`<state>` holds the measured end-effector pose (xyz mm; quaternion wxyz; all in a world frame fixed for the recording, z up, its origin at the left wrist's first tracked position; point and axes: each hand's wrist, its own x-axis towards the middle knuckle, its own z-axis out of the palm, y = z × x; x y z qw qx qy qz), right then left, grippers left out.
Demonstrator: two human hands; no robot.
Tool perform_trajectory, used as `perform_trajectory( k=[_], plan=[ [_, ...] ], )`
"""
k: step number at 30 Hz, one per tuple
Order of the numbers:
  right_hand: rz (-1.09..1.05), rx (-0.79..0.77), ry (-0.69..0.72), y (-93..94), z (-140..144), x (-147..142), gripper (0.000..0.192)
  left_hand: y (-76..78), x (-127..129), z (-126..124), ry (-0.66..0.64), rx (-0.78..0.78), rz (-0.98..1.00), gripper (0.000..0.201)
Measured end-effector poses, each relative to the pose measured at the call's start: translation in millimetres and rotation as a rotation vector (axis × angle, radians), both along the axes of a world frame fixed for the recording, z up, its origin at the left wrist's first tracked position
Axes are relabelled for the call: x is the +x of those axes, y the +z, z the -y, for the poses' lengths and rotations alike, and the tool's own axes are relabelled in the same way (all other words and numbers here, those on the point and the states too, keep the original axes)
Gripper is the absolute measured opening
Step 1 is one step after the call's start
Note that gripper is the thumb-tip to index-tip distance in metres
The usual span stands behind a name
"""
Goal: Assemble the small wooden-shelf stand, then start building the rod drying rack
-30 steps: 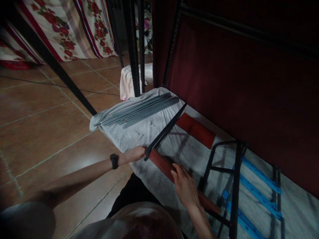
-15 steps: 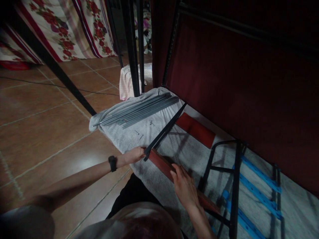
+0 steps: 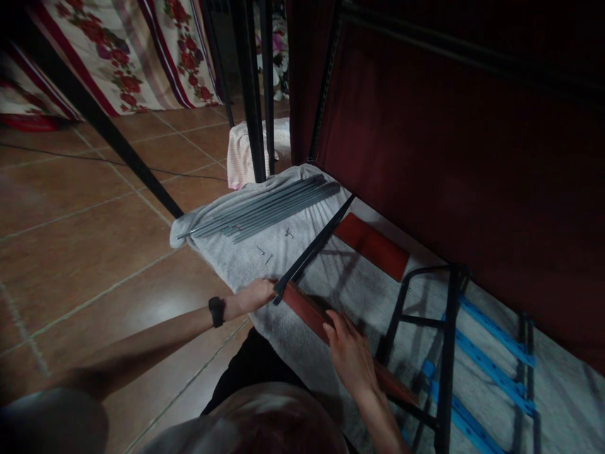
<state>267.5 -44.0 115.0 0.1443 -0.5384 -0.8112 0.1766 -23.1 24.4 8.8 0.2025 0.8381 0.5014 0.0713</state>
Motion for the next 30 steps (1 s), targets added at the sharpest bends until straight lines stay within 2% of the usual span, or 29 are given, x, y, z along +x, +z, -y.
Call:
perform_trajectory(
  k=[9, 13, 15, 18, 20, 24, 30],
  plan=[
    [-0.012, -0.025, -0.013, -0.3, 0, 1, 0.035, 0.3, -2, -1, 0.022, -0.039, 0.087, 0.017],
    [-0.026, -0.043, -0.018, 3.2, -2, 2, 0.035, -3.3, -2, -2, 0.107, -0.082, 0.196, 0.015],
    [-0.040, -0.047, -0.016, 4.6, -2, 2, 0.035, -5.9, -2, -5, 0.162, -0.196, 0.380, 0.012],
    [-0.058, -0.053, -0.013, 5.2, -3, 5, 0.034, -13.7, -6, -9, 0.230, -0.514, 0.727, 0.005],
    [-0.066, -0.053, -0.018, 4.5, -3, 7, 0.034, -20.6, -8, -11, 0.254, -0.650, 0.842, 0.006],
    [-0.073, -0.043, -0.024, 2.3, -4, 9, 0.033, -30.5, -11, -9, 0.327, -0.727, 0.944, 0.019],
    [-0.064, -0.032, -0.028, 2.5, -4, 9, 0.034, -33.9, -6, -8, 0.426, -0.791, 1.151, 0.028]
  ],
)
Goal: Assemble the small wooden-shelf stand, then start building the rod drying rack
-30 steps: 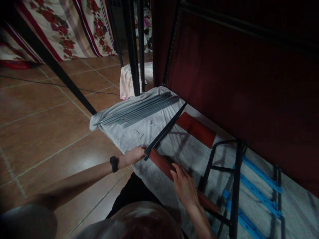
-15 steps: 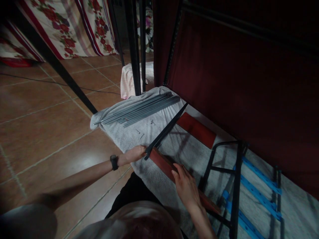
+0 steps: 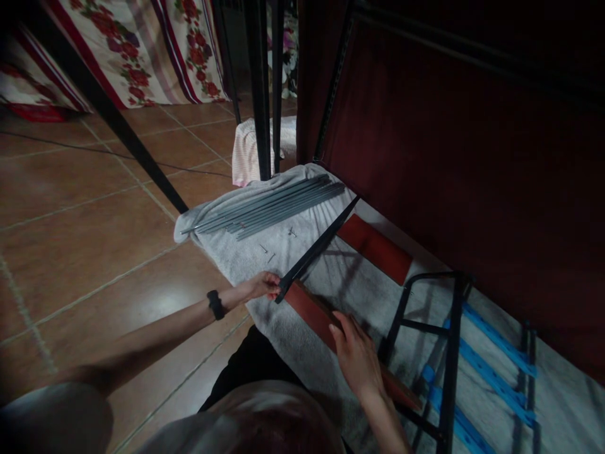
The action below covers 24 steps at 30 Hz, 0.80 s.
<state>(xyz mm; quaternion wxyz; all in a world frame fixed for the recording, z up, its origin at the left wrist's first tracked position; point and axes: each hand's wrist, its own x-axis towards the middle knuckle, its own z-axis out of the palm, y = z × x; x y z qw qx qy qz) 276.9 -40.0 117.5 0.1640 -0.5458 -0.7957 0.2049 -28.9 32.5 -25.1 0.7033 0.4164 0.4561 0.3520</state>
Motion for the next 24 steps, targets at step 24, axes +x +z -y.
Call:
perform_trajectory(
  k=[24],
  plan=[
    [-0.025, 0.017, -0.001, -0.4, -1, 1, 0.034, 19.4, 14, 17, 0.247, 0.028, 0.106, 0.028]
  ],
)
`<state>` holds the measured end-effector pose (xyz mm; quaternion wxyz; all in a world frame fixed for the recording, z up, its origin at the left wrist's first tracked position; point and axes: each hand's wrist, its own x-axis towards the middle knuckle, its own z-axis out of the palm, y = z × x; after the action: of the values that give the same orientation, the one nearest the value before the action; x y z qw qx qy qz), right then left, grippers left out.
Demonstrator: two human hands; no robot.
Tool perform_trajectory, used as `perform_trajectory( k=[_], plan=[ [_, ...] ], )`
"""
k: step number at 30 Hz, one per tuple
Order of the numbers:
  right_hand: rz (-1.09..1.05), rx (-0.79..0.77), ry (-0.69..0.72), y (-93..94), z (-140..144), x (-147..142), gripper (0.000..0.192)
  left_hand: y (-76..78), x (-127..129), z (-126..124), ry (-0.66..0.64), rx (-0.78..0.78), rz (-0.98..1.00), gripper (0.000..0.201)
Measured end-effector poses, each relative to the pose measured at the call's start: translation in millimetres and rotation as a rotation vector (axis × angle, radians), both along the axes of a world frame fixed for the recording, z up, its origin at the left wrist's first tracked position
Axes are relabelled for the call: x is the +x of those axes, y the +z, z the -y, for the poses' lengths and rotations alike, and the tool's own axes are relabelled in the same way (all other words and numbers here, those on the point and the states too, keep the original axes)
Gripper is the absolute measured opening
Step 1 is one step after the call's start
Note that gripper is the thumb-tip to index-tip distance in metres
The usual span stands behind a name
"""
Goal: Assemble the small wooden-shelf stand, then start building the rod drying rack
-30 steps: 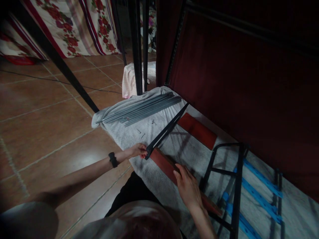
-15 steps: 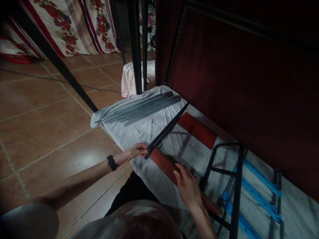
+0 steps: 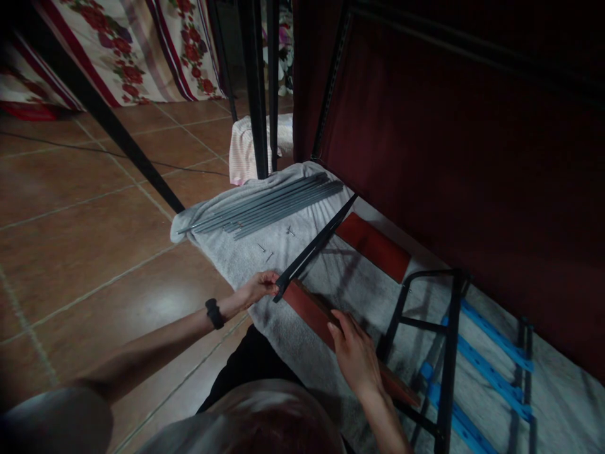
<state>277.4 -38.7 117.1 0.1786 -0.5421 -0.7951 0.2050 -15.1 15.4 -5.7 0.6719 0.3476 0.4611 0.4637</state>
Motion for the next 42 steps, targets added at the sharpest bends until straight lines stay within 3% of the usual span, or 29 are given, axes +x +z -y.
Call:
perform_trajectory(
  k=[7, 10, 17, 25, 29, 32, 42],
  plan=[
    [0.016, 0.004, 0.005, 0.9, 0, -2, 0.034, 3.2, 1, 1, 0.011, 0.096, -0.063, 0.026],
    [0.003, 0.010, 0.006, 1.2, 0, -2, 0.034, -1.8, -2, 1, 0.008, 0.057, -0.094, 0.028],
    [0.002, 0.007, 0.003, 2.7, 0, -3, 0.035, -12.9, 6, -4, 0.029, 0.042, -0.252, 0.014],
    [0.002, 0.020, 0.009, 0.1, 0, -2, 0.034, 0.7, -2, 10, 0.011, 0.078, -0.152, 0.021],
    [0.011, 0.003, 0.021, 0.2, 0, -3, 0.034, 4.9, -1, 7, -0.016, 0.104, -0.443, 0.010],
    [0.006, 0.009, 0.015, 0.9, -1, -3, 0.034, 2.4, 2, 1, -0.053, 0.085, -0.620, 0.017],
    [0.003, 0.020, 0.012, -1.0, -1, -2, 0.034, -3.6, 6, -3, -0.087, 0.036, -0.462, 0.008]
  ],
)
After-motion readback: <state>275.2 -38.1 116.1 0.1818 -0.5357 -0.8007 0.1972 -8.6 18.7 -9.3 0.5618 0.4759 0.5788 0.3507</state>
